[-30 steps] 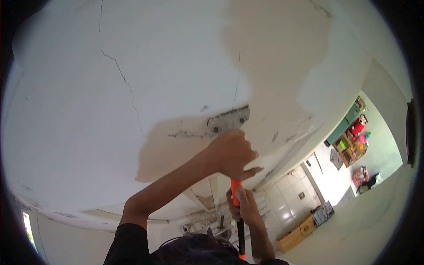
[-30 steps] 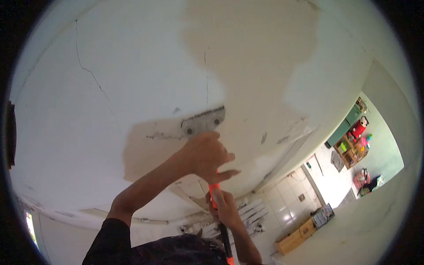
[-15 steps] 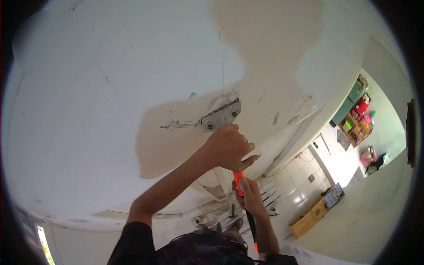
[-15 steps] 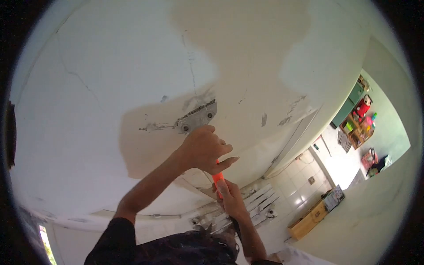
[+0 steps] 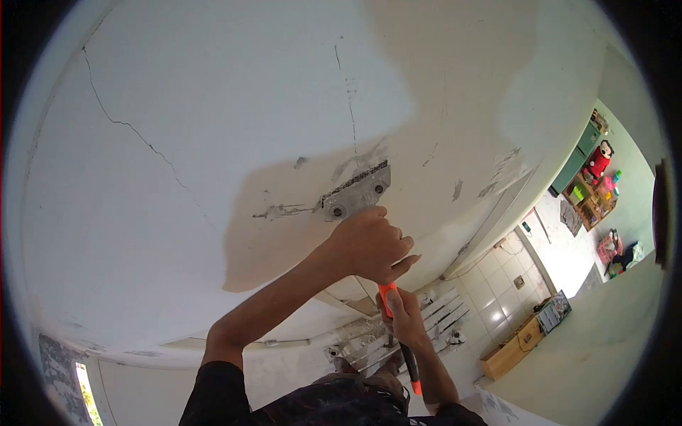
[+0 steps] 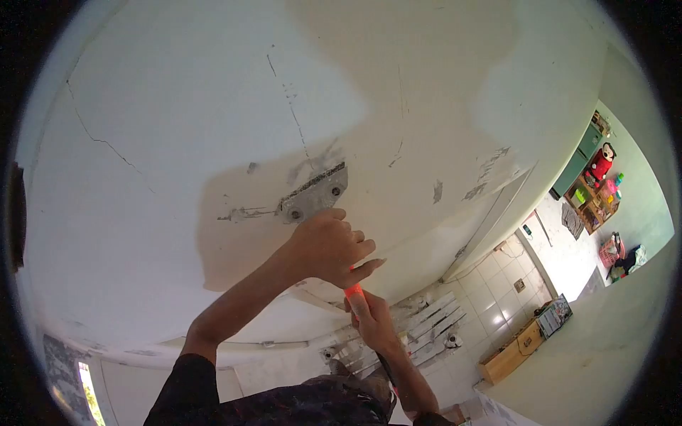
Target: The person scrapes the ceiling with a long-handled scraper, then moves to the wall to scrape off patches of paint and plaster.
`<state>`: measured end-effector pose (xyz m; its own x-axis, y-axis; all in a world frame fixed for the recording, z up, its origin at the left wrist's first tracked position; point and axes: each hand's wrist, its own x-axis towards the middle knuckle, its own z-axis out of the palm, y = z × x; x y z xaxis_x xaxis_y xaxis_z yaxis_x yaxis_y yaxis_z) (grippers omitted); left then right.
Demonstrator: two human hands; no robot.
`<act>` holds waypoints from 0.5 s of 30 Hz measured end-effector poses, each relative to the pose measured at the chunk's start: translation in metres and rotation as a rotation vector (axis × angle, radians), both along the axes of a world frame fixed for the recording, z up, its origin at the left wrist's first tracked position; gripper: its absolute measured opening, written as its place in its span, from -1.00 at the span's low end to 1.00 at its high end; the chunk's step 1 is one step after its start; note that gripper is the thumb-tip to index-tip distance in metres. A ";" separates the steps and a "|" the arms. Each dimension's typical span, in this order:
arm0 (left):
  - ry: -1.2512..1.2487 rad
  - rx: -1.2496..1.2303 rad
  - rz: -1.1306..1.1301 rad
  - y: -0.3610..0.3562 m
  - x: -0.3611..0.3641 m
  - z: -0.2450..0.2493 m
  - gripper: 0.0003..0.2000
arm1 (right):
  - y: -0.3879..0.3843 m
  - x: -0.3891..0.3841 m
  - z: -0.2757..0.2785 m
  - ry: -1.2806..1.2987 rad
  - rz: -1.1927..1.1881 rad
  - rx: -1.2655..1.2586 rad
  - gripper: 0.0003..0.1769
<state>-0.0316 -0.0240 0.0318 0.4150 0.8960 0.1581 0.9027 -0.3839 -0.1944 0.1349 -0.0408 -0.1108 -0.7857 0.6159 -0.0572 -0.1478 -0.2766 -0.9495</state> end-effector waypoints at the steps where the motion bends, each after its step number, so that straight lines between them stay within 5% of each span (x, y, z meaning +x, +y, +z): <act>1: 0.010 0.076 -0.025 0.003 -0.004 0.004 -0.60 | 0.001 -0.006 -0.002 0.018 -0.018 0.010 -0.37; 4: 0.059 0.364 -0.006 0.007 -0.007 0.064 -0.58 | 0.019 -0.020 0.073 -0.005 -0.022 0.122 -0.46; 8: 0.051 0.347 -0.029 0.013 -0.005 0.097 -0.57 | 0.032 -0.022 0.095 0.108 0.023 0.100 -0.47; 15: -0.077 -0.023 0.025 0.000 0.012 0.014 -0.54 | 0.010 0.020 0.019 0.088 0.214 -0.184 -0.53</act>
<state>-0.0200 -0.0239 0.0457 0.3797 0.9097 0.1683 0.9241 -0.3643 -0.1155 0.1554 -0.0312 -0.0915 -0.9036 0.4213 -0.0782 -0.1472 -0.4765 -0.8668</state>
